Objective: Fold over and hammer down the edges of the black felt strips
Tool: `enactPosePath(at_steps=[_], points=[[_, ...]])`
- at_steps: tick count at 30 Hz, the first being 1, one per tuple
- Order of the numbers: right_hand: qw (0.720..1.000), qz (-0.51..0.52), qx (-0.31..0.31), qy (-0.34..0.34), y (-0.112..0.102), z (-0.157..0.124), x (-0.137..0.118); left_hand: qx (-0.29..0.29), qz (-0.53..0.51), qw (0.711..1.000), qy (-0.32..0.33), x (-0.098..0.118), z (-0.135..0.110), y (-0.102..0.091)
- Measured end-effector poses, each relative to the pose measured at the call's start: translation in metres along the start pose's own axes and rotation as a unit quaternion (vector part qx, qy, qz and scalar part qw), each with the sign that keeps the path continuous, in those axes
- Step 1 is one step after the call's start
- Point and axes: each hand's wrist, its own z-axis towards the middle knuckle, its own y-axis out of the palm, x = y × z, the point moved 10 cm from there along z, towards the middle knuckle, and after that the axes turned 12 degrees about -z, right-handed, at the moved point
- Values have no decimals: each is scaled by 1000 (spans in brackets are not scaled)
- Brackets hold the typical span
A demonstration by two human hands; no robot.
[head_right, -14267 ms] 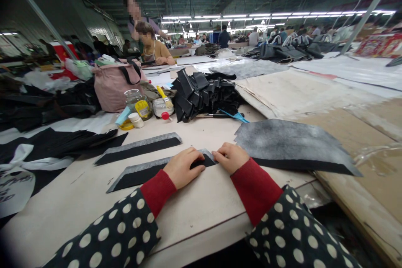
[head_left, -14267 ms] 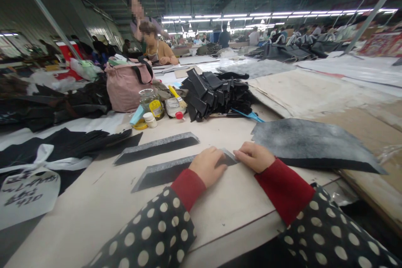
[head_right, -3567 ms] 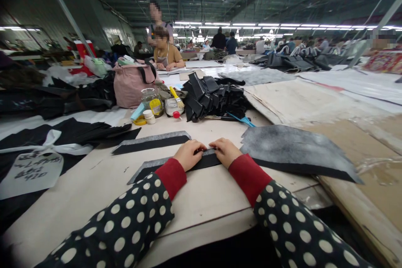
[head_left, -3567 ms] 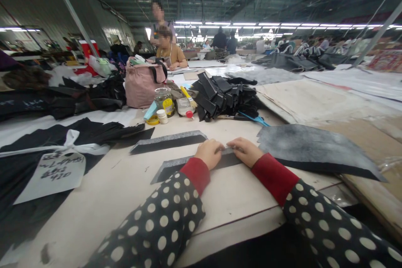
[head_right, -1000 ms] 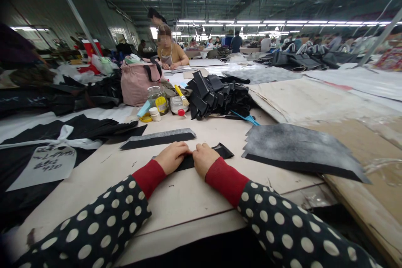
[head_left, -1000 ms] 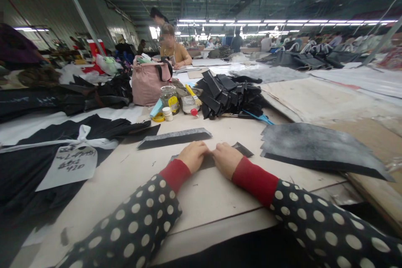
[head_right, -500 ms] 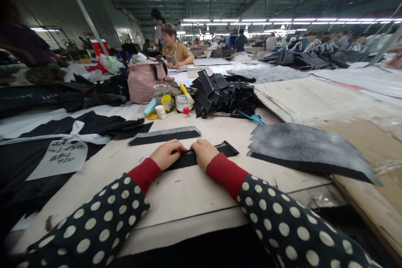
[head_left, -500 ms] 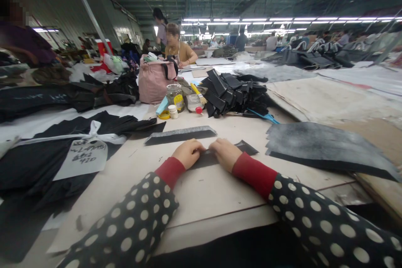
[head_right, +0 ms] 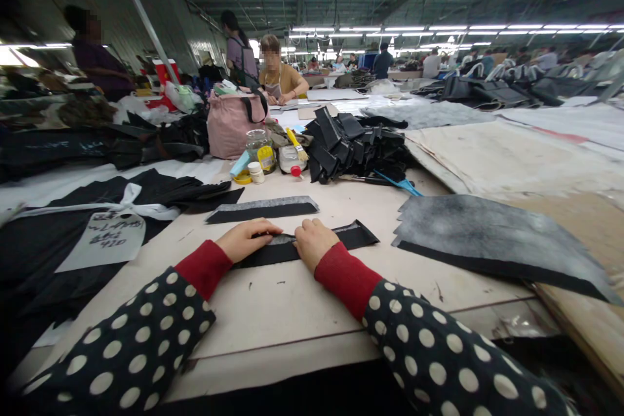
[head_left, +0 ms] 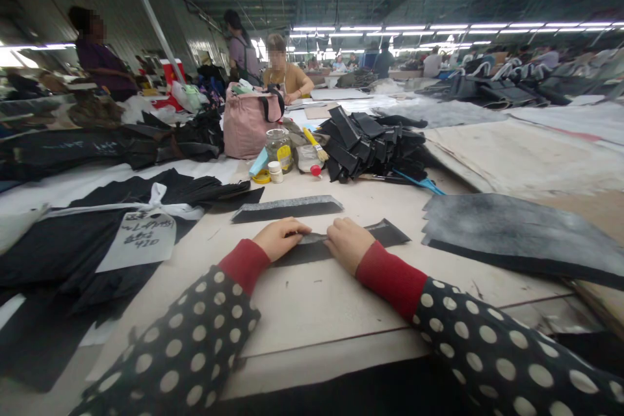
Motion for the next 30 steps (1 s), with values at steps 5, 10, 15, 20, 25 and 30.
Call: enactPosePath(at_steps=[5, 10, 15, 20, 25, 30], points=[[999, 53, -3, -2, 3, 5, 0, 39, -1, 999, -38, -11, -13, -12], [990, 131, -10, -50, 5, 15, -13, 59, 21, 998, -18, -7, -13, -7], [994, 57, -1, -92, 1, 14, -30, 49, 47, 997, 31, 3, -13, -4], [996, 11, 4, -92, -3, 11, -36, -6, -9, 1000, 29, -3, -17, -7], [996, 46, 24, -79, -5, 13, -31, 10, -17, 1000, -3, -15, -22, -16], [989, 100, 8, -113, -3, 15, -39, 7, 41, 999, 18, -4, -23, -10]])
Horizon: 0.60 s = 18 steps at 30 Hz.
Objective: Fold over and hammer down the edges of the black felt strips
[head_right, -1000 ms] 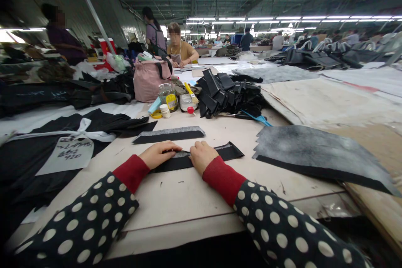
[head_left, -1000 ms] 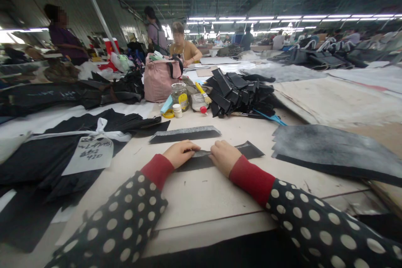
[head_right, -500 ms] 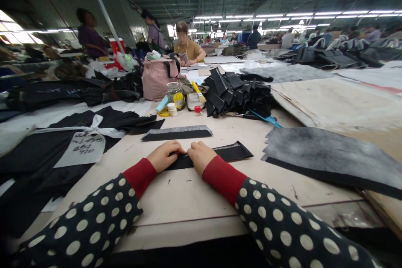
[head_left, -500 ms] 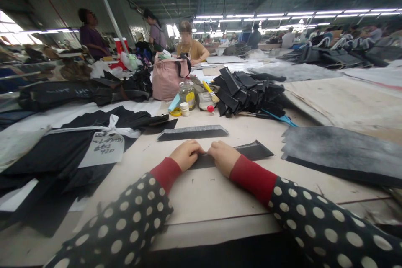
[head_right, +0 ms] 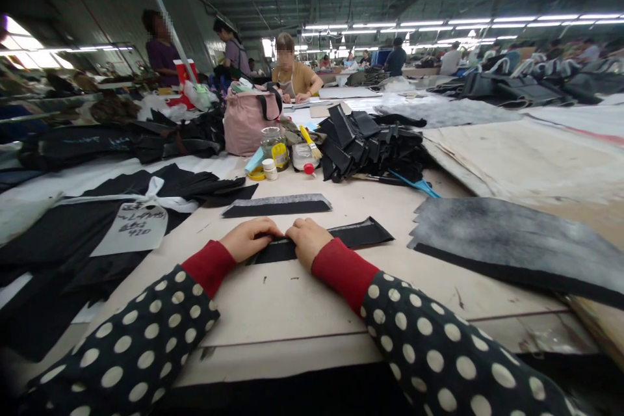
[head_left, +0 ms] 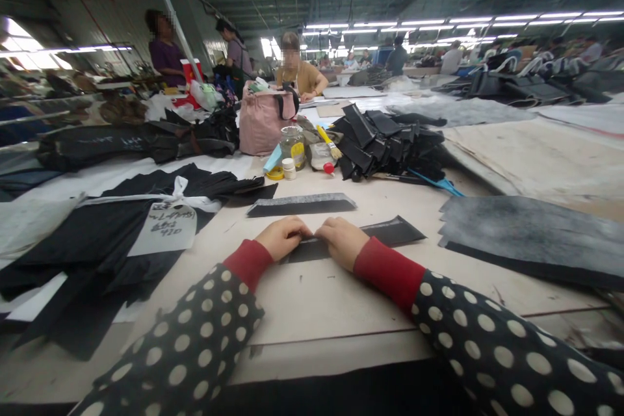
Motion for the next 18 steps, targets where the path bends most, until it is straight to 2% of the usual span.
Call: enactPosePath(at_steps=[4, 8, 12, 18], points=[[998, -57, -8, -6, 2, 3, -10, -36, 141, 989, 35, 21, -3, 10], [997, -82, 1, -2, 1, 0, -12, -40, 220, 975, 15, 29, -9, 14], [996, -85, 1, 13, -1, -11, 4, -19, 205, 979, 2, 30, -13, 11], [997, -59, -19, 42, -4, -33, 42, -25, 136, 990, -26, 22, -10, 5]])
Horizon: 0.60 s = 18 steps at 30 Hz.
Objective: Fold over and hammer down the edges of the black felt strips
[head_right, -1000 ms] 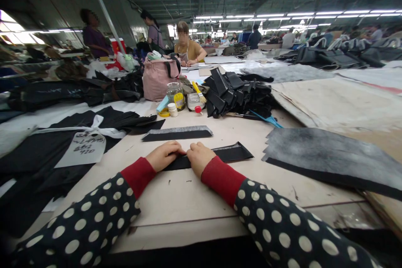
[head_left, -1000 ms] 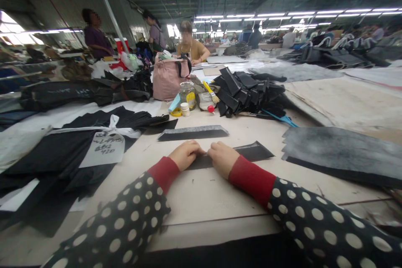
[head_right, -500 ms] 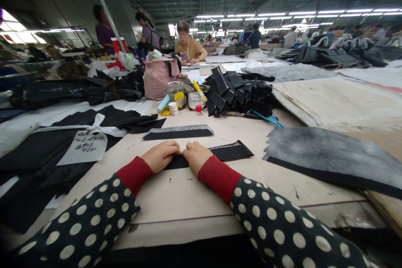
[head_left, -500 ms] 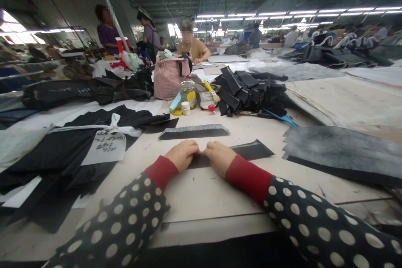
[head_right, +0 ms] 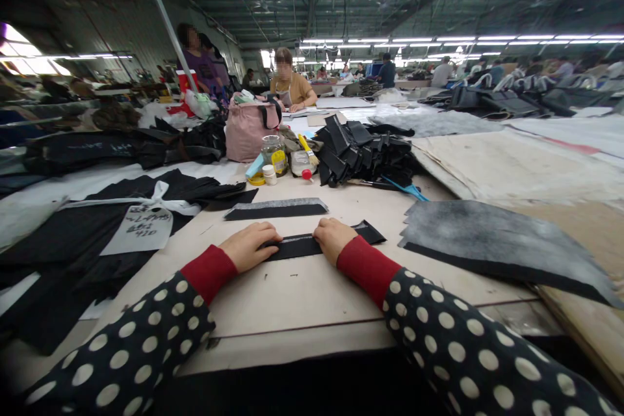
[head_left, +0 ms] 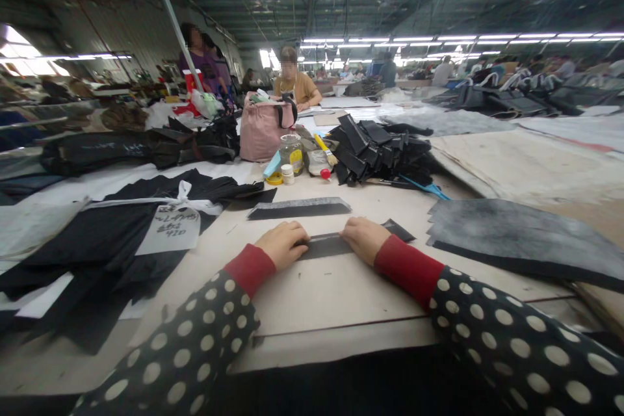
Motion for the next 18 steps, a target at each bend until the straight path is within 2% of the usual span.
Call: enactPosePath(at_steps=[5, 8, 10, 12, 14, 15, 16, 18], points=[[999, 34, -32, 6, 1, -7, 21, 18, -73, 994, -75, -23, -2, -3], [996, 24, -78, 20, 3, -12, 28, 13, -162, 978, -132, -42, -4, 5], [991, 33, -124, 25, 5, -18, 29, 19, -241, 960, -142, -48, 1, 10], [974, 92, -206, 14, 12, -26, 21, 35, -301, 942, -143, -49, 9, 13], [933, 186, -309, -2, 22, -37, 8, 48, -326, 935, -133, -45, 21, 16], [915, 223, -337, 2, 23, -39, 4, 50, -327, 936, -122, -40, 27, 17], [909, 244, -339, 12, 23, -36, 4, 49, -324, 939, -106, -34, 33, 19], [932, 244, -263, 45, 15, -19, 13, 44, -305, 949, -70, -19, 43, 22]])
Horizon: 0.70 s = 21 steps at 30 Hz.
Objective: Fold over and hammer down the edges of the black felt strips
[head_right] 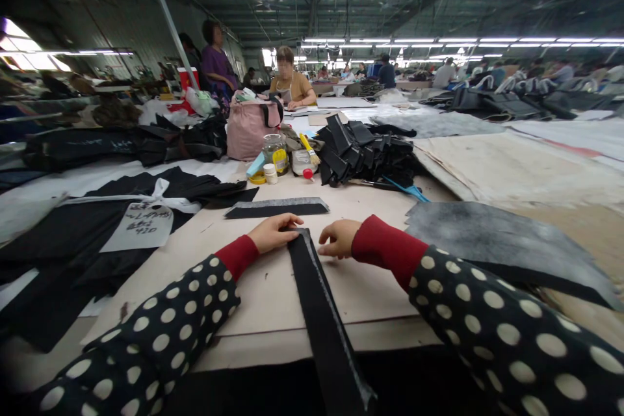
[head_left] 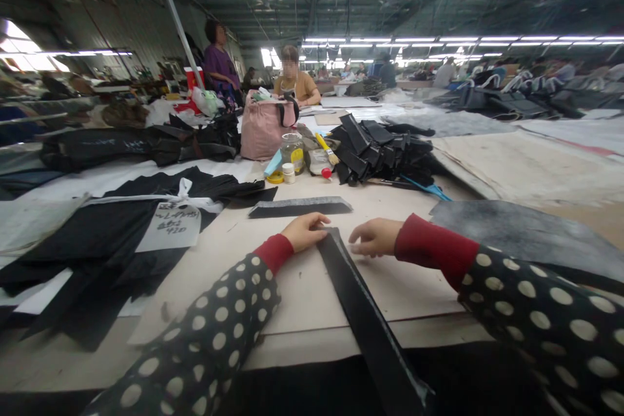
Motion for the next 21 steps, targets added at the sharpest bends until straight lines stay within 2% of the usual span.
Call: enactPosePath(at_steps=[2, 3, 6, 10, 21], points=[[993, -14, 118, 2, -20, 11, 1, -4, 29, 999, 34, 10, 3, 8], [988, -14, 156, -2, -24, 16, 2, -1, 44, 998, 48, 13, 3, 11], [975, 8, 223, -18, -22, 29, 4, 11, 95, 993, 70, 16, 2, 10], [961, 28, 273, -37, -19, 31, 4, 15, 140, 987, 76, 13, -1, 2], [944, 0, 315, -96, -24, 22, -8, 15, 134, 983, 124, 21, -3, -2]])
